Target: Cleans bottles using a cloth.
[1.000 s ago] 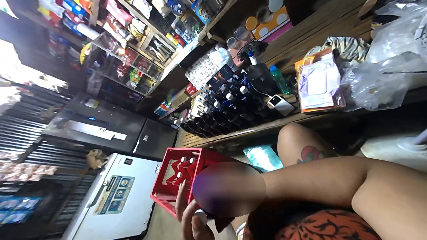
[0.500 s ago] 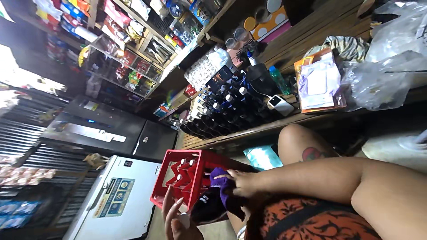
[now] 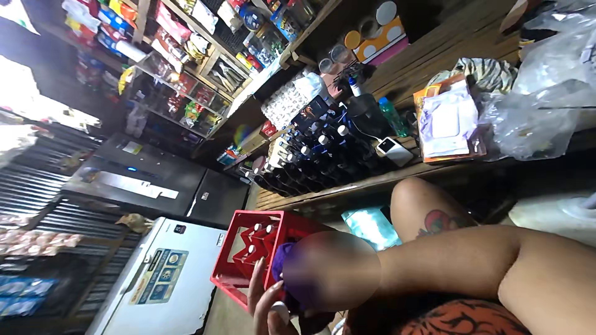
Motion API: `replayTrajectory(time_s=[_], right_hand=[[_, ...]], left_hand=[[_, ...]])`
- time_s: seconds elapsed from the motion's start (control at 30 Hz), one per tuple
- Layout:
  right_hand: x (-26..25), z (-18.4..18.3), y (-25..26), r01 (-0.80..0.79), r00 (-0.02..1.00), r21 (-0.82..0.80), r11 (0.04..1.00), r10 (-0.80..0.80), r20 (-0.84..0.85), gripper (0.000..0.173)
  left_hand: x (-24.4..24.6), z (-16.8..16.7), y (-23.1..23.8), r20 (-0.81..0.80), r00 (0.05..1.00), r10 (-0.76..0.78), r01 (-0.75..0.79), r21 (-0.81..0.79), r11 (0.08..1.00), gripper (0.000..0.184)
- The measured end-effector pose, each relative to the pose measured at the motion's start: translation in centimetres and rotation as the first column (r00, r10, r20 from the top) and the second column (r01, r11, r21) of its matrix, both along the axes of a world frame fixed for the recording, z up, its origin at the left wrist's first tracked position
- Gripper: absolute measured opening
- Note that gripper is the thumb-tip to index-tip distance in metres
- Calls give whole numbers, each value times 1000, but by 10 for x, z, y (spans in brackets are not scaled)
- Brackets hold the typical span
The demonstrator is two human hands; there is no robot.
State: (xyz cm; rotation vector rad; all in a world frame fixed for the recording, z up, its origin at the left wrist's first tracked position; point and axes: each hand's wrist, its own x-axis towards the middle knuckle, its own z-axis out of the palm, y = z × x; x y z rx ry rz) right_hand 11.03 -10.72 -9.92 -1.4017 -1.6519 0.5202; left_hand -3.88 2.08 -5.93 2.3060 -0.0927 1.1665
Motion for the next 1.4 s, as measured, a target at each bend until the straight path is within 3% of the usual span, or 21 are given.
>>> replayTrajectory(time_s=[0.23, 0.47, 0.77, 0.97, 1.1, 1.23, 1.4], right_hand=[[7, 5, -1, -40, 995, 60, 997, 34, 95, 79], [16, -13, 7, -23, 1000, -39, 999, 24, 14, 87], [29, -52, 26, -8, 997, -270, 963, -14, -81, 95], [20, -24, 12, -28, 999, -138, 990, 24, -26, 94], [10, -13, 6, -22, 998, 48, 999, 20, 53, 87], [10, -18, 7, -3, 997, 177, 984, -11, 77, 84], [14, -19, 7, -2, 1000, 107, 994, 2, -3, 86]], left_hand=[[4, -2, -7, -11, 999, -41, 41, -2, 999, 37], [5, 0, 4, 0, 1000, -20, 20, -1, 1000, 40], [6, 0, 19, 47, 999, 3, 4, -147, 989, 43], [7, -1, 13, 44, 999, -25, 32, -168, 985, 40], [7, -2, 4, 8, 998, -55, 56, -42, 998, 38], [7, -4, -1, -16, 997, -81, 81, -22, 996, 39], [7, -1, 2, -42, 997, -67, 67, -14, 998, 39]])
